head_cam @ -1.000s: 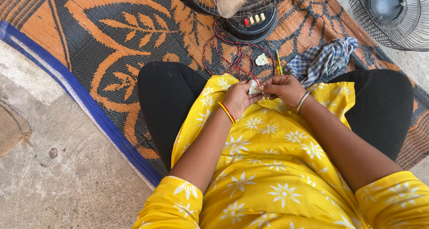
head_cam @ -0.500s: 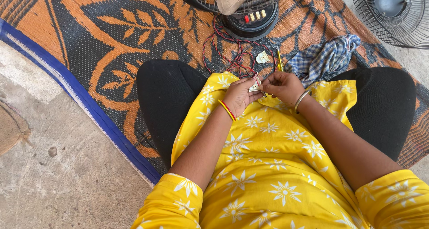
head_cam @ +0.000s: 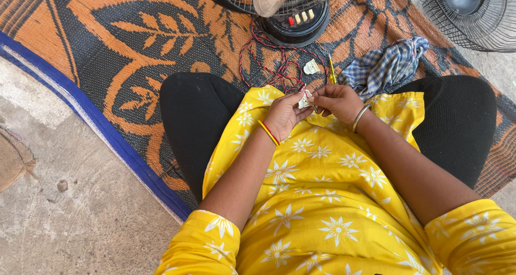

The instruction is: The person sits on a mat and repairs a small electric fan. They use a screwdriver to tighten screws on the fan's rear housing, then wipe the fan blades with a cloth. Finally, they use pliers and a screwdriver to strip and connect wires to a small white electrical component.

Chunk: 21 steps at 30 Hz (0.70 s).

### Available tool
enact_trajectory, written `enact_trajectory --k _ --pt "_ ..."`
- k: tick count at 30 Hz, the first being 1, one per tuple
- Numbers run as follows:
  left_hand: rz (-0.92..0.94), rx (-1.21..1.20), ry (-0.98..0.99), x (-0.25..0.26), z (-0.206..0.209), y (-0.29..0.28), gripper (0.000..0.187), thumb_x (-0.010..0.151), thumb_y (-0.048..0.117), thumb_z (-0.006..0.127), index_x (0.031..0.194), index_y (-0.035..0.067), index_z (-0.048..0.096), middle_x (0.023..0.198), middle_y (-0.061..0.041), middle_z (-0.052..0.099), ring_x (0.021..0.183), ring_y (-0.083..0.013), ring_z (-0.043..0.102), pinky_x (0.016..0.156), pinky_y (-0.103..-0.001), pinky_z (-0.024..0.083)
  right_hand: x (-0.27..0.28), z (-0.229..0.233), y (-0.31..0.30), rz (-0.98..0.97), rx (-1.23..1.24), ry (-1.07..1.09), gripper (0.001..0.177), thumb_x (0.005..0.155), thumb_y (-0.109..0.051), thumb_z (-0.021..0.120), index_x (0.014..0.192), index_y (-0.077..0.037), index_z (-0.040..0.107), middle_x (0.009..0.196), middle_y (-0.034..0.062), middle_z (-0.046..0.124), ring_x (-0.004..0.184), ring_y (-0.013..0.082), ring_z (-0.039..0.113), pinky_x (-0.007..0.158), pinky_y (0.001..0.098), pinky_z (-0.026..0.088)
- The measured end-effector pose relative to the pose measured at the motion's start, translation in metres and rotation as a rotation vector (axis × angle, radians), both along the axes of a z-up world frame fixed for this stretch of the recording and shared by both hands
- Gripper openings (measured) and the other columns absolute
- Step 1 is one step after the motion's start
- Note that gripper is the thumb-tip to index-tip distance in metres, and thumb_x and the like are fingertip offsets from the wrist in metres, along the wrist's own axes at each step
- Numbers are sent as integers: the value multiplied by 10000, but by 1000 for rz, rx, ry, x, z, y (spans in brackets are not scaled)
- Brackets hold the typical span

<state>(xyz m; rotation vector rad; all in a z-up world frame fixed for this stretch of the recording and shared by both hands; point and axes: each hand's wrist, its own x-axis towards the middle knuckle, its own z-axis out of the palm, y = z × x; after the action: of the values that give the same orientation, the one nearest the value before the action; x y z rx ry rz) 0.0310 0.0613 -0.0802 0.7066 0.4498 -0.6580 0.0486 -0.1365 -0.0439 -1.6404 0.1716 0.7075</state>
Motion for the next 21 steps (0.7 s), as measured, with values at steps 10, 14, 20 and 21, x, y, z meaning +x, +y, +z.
enact_trajectory --k 10,14,20,21 --pt "121 -27 -10 4 14 -7 263 1019 142 622 1209 -37 658 1095 -143 708 987 -264 711 931 -396 596 -2 20 -4 -117 193 -44 161 951 -141 714 1067 -30 715 919 32 741 728 88 660 674 228 531" --pt "121 -53 32 13 29 -1 263 1009 150 583 1214 -9 624 1095 -138 715 995 -283 726 865 -388 623 -12 47 4 -146 259 -202 168 945 -60 688 1107 -16 681 992 27 740 805 68 674 743 225 554" --pt "159 -11 13 17 24 -2 247 1020 147 612 1220 8 651 1068 -125 712 934 -230 714 741 -322 606 -25 84 26 -48 -50 -540 274 887 -101 788 1122 -10 680 944 33 720 787 91 640 711 263 537" --pt "163 -7 7 17 22 -3 243 1021 142 625 1220 9 663 1059 -115 709 904 -210 699 728 -314 598 -25 88 28 -29 -226 -596 288 867 -122 824 1105 -10 705 891 51 718 702 111 602 634 279 513"
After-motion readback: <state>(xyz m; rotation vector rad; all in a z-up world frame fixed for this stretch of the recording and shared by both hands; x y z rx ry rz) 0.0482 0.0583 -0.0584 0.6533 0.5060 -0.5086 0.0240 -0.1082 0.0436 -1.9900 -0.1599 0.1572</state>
